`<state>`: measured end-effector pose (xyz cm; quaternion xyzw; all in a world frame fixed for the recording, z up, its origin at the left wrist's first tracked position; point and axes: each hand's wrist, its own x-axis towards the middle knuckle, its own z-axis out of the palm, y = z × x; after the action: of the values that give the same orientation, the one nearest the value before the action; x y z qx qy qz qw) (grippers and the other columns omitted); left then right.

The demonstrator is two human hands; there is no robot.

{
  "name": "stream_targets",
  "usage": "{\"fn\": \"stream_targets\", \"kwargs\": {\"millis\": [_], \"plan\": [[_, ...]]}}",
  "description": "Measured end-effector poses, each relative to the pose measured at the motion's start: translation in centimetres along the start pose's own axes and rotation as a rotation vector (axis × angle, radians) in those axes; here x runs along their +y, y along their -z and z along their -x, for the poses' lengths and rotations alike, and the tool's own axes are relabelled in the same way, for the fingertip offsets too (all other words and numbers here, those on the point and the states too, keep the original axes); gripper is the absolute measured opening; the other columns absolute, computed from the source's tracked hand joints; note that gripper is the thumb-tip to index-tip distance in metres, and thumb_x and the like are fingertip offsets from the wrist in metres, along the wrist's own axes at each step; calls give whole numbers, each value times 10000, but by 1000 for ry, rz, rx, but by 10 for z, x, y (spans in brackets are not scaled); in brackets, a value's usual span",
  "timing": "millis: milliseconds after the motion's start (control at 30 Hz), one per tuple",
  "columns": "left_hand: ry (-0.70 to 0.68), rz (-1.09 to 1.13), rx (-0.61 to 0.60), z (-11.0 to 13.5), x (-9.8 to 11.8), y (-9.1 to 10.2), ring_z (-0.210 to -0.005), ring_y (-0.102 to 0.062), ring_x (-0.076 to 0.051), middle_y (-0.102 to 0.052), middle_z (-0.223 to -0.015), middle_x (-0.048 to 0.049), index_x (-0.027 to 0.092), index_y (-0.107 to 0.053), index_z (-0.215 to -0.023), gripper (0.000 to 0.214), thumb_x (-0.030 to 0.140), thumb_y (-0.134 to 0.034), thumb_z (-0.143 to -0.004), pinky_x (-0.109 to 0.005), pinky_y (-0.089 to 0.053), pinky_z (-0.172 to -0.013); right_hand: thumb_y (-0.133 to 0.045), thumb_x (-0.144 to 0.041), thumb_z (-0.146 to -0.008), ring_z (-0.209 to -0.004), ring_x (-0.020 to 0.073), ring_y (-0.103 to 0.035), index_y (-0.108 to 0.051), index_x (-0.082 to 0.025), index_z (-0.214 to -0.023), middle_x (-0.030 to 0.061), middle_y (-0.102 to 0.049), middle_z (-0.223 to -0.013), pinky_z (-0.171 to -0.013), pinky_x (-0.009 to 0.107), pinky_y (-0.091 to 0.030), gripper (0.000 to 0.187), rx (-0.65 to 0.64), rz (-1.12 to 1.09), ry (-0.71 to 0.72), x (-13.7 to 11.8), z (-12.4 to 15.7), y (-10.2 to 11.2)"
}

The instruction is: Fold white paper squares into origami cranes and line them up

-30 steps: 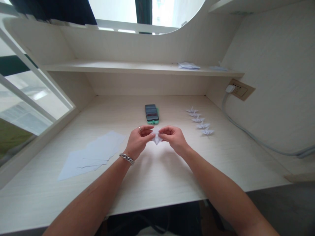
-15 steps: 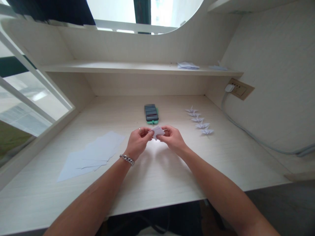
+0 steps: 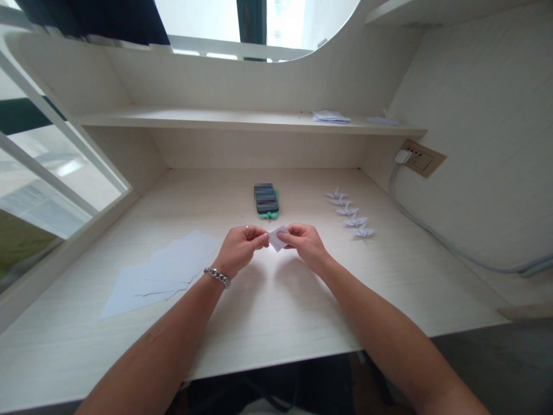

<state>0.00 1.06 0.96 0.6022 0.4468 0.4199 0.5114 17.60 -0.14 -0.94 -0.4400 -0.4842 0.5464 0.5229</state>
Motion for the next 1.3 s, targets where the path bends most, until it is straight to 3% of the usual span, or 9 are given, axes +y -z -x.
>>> {"fn": "stream_targets", "kwargs": {"millis": [67,200,333,467,633,800,1000,1167,1300], "plan": [[24,28,-21,0,2,2,-638,-613,-151,-688,-663,-61,130,-718,-742,292,406,-761,-656,-274,-466,-634,-791,-408,-590,-654,155,-613,-713,-154,-718,37,-695,-691,-627,283,-473,294,5,-27,-25,-2,0,1],[89,119,47,1,4,2,-704,-642,-161,-698,-731,-65,136,-706,-816,334,443,-736,-685,-297,-491,-692,-800,-402,-577,-641,148,-608,-698,-152,-680,33,-684,-673,-619,278,-474,289,38,-62,-44,-3,0,0],[41,74,6,1,1,-2,-661,-619,-152,-690,-718,-64,131,-704,-796,331,416,-774,-645,-277,-469,-642,-799,-407,-578,-654,152,-615,-694,-157,-675,32,-684,-677,-628,282,-475,288,25,-60,-51,-1,0,-2],[3,30,-15,-1,-3,-1,-589,-578,-139,-664,-636,-44,132,-690,-676,264,370,-788,-616,-267,-435,-594,-786,-441,-598,-667,149,-618,-710,-161,-699,30,-687,-686,-621,266,-470,307,-35,-20,-61,-3,2,-1],[24,-45,-19,-2,-3,7,-584,-579,-153,-676,-616,-53,144,-717,-657,223,356,-776,-618,-278,-424,-596,-734,-505,-662,-709,161,-628,-737,-165,-772,52,-702,-745,-624,266,-483,358,-148,4,-99,-10,3,5],[30,-73,-38,-2,-3,7,-573,-564,-145,-665,-591,-42,151,-719,-638,201,343,-774,-615,-271,-411,-591,-731,-445,-693,-686,143,-612,-725,-165,-822,33,-690,-749,-618,258,-465,309,-213,97,2,-2,3,6],[21,-45,-112,0,0,6,-610,-597,-157,-676,-619,-56,144,-723,-685,249,390,-748,-659,-279,-444,-624,-744,-413,-671,-615,132,-583,-687,-152,-705,11,-654,-648,-581,260,-449,269,-144,141,10,2,1,3],[0,2,-51,2,3,2,-652,-622,-160,-693,-698,-65,138,-718,-798,299,419,-734,-694,-274,-473,-627,-760,-429,-640,-611,127,-582,-671,-158,-681,6,-654,-646,-581,257,-458,288,-48,59,10,0,1,2],[-80,-62,-33,1,1,2,-588,-581,-131,-672,-649,-34,139,-695,-731,235,358,-755,-673,-249,-453,-583,-746,-434,-662,-621,130,-584,-681,-154,-710,12,-658,-663,-575,251,-462,292,-80,87,36,1,0,4]]}}
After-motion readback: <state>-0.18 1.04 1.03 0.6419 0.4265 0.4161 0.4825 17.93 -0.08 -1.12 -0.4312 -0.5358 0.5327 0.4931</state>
